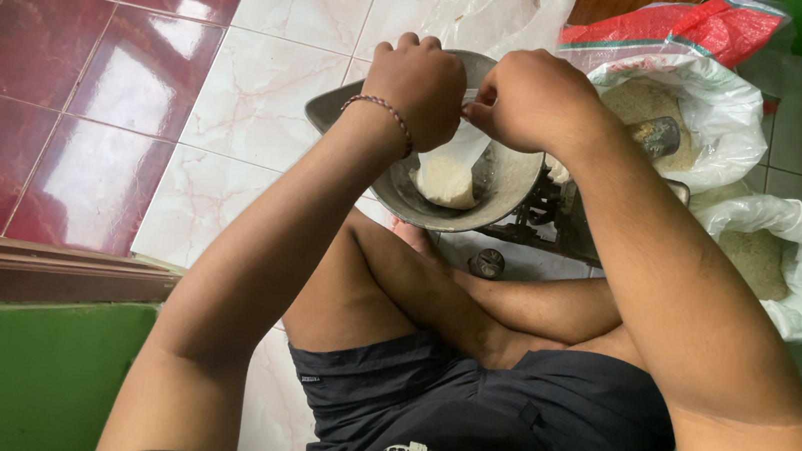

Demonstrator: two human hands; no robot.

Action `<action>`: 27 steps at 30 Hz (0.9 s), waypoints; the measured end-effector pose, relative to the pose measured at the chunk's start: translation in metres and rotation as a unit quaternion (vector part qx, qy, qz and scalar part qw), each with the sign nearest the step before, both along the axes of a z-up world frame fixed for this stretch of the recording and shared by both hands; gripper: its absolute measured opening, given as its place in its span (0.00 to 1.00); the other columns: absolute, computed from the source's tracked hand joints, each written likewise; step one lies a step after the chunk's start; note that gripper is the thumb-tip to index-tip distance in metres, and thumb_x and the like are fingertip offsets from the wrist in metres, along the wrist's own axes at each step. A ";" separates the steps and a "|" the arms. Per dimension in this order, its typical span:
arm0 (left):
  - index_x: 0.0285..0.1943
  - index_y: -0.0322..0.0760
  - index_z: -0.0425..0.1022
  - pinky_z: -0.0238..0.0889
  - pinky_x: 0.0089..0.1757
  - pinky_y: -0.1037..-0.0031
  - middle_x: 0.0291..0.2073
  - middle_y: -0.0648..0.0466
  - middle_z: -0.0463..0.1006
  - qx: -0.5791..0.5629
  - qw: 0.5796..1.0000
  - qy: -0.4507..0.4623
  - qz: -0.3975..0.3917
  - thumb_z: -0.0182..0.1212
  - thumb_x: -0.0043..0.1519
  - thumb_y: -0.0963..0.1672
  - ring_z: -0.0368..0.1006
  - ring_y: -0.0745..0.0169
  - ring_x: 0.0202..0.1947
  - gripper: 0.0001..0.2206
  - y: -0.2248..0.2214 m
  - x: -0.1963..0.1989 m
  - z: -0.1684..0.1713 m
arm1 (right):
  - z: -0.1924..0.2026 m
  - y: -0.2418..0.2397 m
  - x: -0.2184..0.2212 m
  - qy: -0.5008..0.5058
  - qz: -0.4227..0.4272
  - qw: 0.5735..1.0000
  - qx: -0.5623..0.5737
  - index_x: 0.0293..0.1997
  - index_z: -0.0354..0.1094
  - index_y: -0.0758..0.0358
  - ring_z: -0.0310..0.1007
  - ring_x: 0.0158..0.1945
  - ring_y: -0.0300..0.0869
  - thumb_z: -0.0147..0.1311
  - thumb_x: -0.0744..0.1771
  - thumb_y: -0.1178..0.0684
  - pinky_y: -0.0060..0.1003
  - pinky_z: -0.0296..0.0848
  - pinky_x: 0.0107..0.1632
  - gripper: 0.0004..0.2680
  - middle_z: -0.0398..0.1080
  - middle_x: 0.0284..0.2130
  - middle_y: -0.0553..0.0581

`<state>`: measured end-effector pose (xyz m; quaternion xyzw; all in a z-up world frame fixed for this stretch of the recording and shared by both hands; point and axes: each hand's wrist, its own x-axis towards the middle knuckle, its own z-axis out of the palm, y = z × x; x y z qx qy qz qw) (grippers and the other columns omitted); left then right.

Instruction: The person scoops grains from a large bag into small plastic pouches using a metal can, then knots the pouches closed by hand.

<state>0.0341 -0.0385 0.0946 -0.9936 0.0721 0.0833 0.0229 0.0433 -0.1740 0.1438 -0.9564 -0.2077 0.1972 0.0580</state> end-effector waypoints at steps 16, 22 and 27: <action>0.40 0.41 0.73 0.68 0.31 0.62 0.33 0.50 0.78 -0.025 0.999 0.008 0.043 0.56 0.52 0.36 0.76 0.44 0.32 0.10 -0.002 0.019 0.017 | 0.016 -0.017 -0.028 0.022 0.067 0.997 -0.020 0.39 0.75 0.45 0.70 0.47 0.50 0.57 0.63 0.41 0.47 0.66 0.48 0.08 0.68 0.44 0.48; 0.38 0.39 0.72 0.67 0.29 0.60 0.31 0.49 0.78 -0.043 0.998 -0.011 0.053 0.51 0.53 0.35 0.75 0.43 0.30 0.09 0.000 0.007 0.024 | 0.003 -0.032 -0.023 -0.101 0.119 0.987 -0.032 0.38 0.75 0.44 0.71 0.43 0.53 0.56 0.64 0.38 0.52 0.69 0.40 0.08 0.66 0.37 0.52; 0.40 0.39 0.73 0.68 0.31 0.63 0.32 0.51 0.77 -0.020 0.998 0.052 0.020 0.52 0.56 0.36 0.75 0.49 0.31 0.08 -0.001 0.000 0.032 | -0.005 -0.033 -0.014 -0.121 0.108 0.987 0.009 0.32 0.74 0.46 0.71 0.41 0.50 0.59 0.61 0.35 0.51 0.68 0.38 0.10 0.65 0.33 0.50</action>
